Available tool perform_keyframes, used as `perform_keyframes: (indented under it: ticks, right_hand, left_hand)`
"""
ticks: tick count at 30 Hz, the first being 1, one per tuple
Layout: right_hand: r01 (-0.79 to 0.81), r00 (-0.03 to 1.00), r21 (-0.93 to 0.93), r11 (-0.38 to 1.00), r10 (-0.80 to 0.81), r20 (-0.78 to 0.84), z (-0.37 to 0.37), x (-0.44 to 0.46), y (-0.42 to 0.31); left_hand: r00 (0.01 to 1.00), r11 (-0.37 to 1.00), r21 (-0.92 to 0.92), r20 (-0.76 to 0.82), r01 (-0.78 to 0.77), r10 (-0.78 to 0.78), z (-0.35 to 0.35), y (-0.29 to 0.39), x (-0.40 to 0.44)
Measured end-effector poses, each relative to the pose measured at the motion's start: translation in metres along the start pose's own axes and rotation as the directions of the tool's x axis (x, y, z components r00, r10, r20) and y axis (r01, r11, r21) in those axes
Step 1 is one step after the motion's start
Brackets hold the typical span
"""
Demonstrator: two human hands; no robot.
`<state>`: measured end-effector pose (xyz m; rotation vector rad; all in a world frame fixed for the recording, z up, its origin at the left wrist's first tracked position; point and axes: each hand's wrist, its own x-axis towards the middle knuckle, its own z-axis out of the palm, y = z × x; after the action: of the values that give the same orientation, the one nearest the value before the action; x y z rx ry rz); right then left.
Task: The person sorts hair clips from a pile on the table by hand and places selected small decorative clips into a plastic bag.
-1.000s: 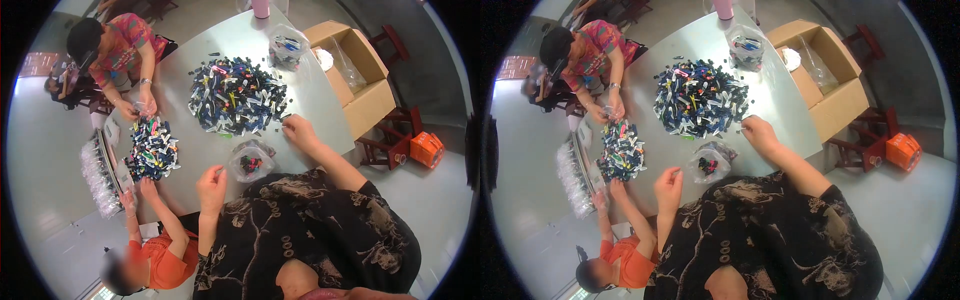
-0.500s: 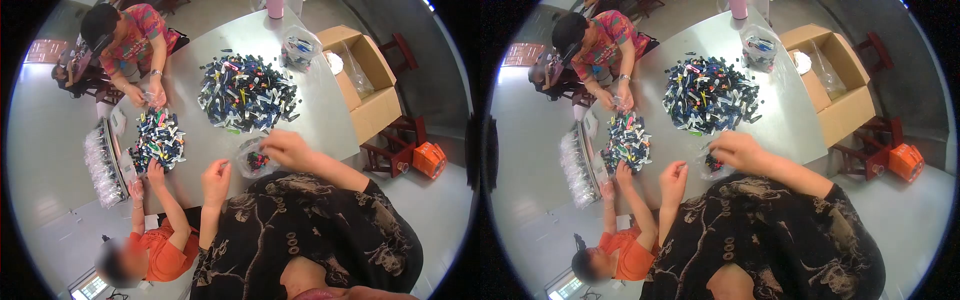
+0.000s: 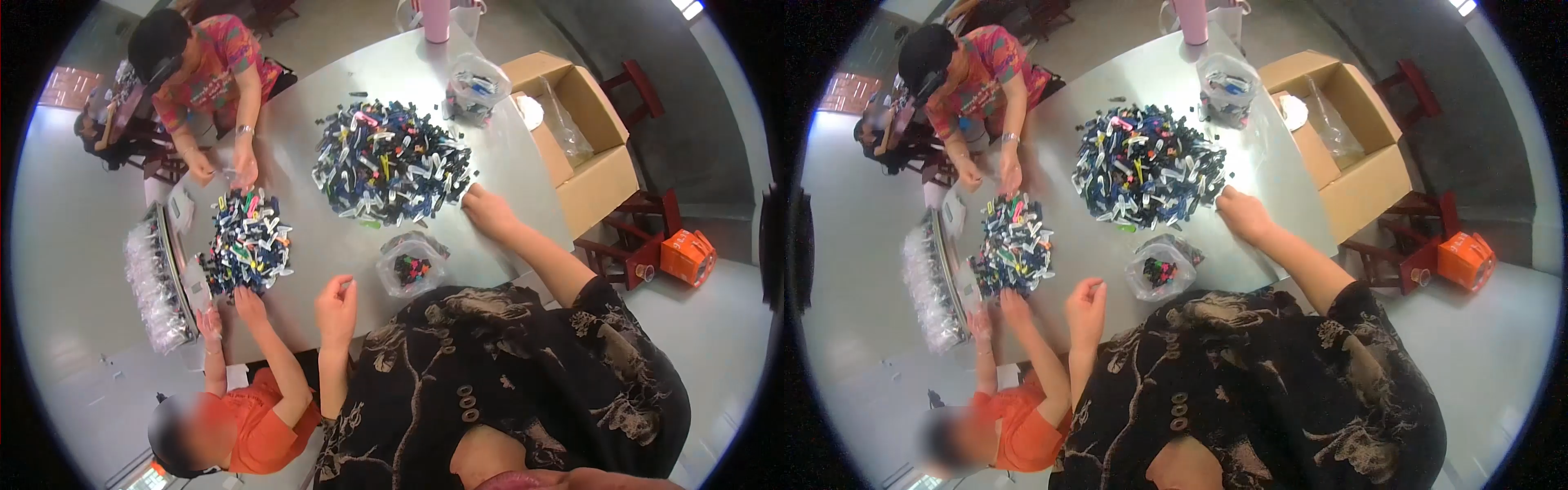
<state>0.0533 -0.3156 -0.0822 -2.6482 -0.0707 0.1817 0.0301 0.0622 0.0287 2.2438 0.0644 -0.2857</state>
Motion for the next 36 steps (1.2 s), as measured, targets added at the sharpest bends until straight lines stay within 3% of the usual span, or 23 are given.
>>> perform_keyframes:
  ticks: [2,4,5,7,9,11,15,17,20,22,25,27,28,29,30,34,36]
  right_hand:
    - [0.009,1.0,-0.08,0.997,-0.007,0.024,-0.006,0.002,0.001]
    - [0.106,0.991,0.07,0.992,-0.1,-0.087,-0.032,0.003,-0.01]
    - [0.185,0.958,0.128,0.974,-0.15,-0.245,-0.051,0.005,-0.016]
    - [0.238,0.849,0.094,0.967,-0.16,-0.504,-0.09,0.029,-0.022]
    - [0.254,0.598,0.022,0.967,-0.14,-0.789,-0.141,0.058,-0.041]
    - [0.191,0.54,0.06,0.98,-0.054,-0.84,-0.168,0.091,-0.033]
    - [0.136,0.601,0.098,0.986,-0.003,-0.799,-0.153,0.122,0.016]
    - [0.119,0.712,0.126,0.985,0.004,-0.703,-0.138,0.104,0.015]
    - [0.059,0.766,0.076,0.995,0.003,-0.643,-0.111,0.098,0.017]
    - [0.021,0.782,0.141,0.99,0.071,-0.619,-0.107,0.109,0.019]
    - [-0.09,0.782,-0.002,0.996,0.07,-0.62,-0.111,0.122,0.023]
    - [-0.072,0.889,-0.039,0.997,0.046,-0.456,-0.12,0.126,0.024]
    - [-0.073,0.888,-0.041,0.997,0.046,-0.458,-0.125,0.127,0.022]
    - [-0.071,0.924,0.258,0.964,0.161,-0.347,-0.131,0.127,0.021]
    - [-0.095,0.95,0.531,0.842,0.236,-0.203,-0.136,0.128,0.02]
    - [-0.19,0.953,0.668,0.719,0.298,-0.049,-0.146,0.131,0.017]
    - [-0.064,0.906,0.622,0.781,0.307,-0.293,-0.153,0.116,-0.006]
  left_hand:
    - [1.0,1.0,-0.012,0.003,-0.004,0.004,0.001,-0.003,0.001]
    - [0.997,0.998,-0.007,-0.035,-0.067,0.067,0.003,-0.005,0.001]
    - [0.996,0.997,-0.012,-0.038,-0.076,0.075,0.003,-0.008,0.003]
    - [0.999,0.998,-0.063,-0.029,-0.029,0.027,0.002,-0.015,0.002]
    - [1.0,0.999,-0.042,-0.009,-0.005,0.004,0.002,-0.01,0.002]
    - [1.0,1.0,-0.022,0.015,0.018,-0.018,0.003,-0.008,0.001]
    - [0.999,0.996,-0.082,0.01,-0.034,0.035,0.006,-0.009,-0.001]
    - [1.0,0.997,-0.076,-0.002,-0.027,0.027,0.004,-0.018,-0.009]
    - [0.999,0.989,-0.141,-0.003,0.042,-0.043,0.003,-0.025,-0.012]
    - [0.996,0.985,-0.15,0.003,0.089,-0.09,-0.001,-0.014,-0.018]
    - [0.997,0.98,-0.182,-0.003,0.077,-0.079,0.001,-0.014,-0.017]
    - [0.998,0.983,-0.174,-0.02,0.059,-0.063,0.003,-0.019,-0.015]
    - [0.998,0.985,-0.168,-0.033,0.051,-0.057,0.003,-0.022,-0.015]
    - [0.998,0.984,-0.169,-0.031,0.051,-0.057,0.003,-0.024,-0.015]
    - [0.997,0.976,-0.209,-0.027,0.06,-0.067,0.001,-0.025,-0.014]
    - [0.995,0.964,-0.254,-0.042,0.08,-0.093,-0.002,-0.028,-0.013]
    - [0.994,0.961,-0.262,-0.04,0.085,-0.099,-0.002,-0.031,-0.013]
